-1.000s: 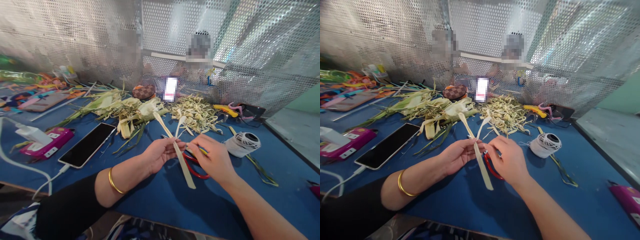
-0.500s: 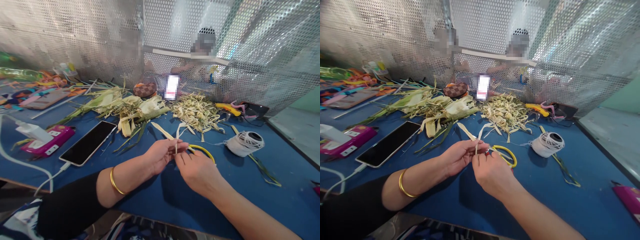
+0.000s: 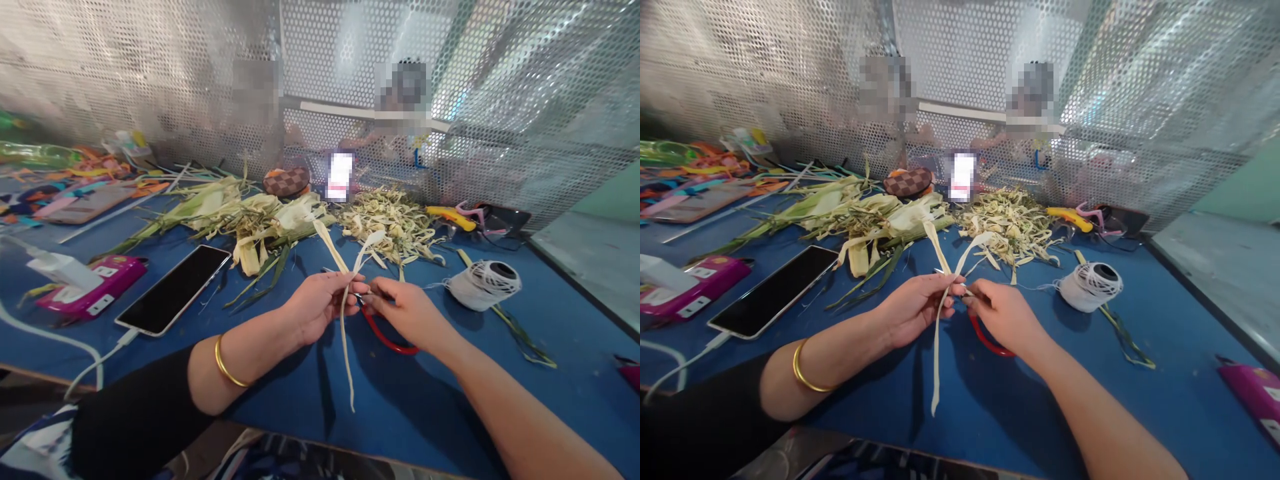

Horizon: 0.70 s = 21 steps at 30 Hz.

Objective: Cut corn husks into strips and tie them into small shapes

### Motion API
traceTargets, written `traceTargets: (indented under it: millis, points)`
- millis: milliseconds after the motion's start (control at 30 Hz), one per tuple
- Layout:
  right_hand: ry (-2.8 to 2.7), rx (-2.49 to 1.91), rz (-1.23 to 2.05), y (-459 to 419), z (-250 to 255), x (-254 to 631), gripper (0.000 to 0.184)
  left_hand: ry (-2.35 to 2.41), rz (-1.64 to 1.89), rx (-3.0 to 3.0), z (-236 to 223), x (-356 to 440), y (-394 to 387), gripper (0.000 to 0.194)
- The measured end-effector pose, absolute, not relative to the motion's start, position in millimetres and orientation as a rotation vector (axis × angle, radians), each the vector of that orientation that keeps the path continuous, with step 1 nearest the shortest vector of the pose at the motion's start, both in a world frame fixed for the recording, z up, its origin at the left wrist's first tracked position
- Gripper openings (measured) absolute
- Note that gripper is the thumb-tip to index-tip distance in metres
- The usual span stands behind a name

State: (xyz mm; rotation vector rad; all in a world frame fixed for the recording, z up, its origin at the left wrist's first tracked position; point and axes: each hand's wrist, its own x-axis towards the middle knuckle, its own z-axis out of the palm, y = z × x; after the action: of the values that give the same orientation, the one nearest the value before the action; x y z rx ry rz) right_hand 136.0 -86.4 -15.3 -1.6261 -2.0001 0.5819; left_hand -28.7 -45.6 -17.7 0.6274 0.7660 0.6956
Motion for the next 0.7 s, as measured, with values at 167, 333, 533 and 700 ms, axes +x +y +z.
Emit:
traceTargets:
  millis: [167,333,533,700]
  points:
    - [-2.013,-1.706,0.606,-89,-10,136,0.034,0.822,0.671,0.660,-14,-28,-47,0.015]
    - [-1.888,-1.669,0.660,-88,-6,136,0.027,0.863,0.668,0.763,-12,-27,-51,0.017]
    - [-1.398,-1.581,0.921,-85,-21,125,0.031,0.819,0.573,0.840,-16,-25,-55,0.014]
    - [-1.313,-1.564,0.817,-84,-30,125,0.032,0.847,0.496,0.877,-18,-26,-56,0.010]
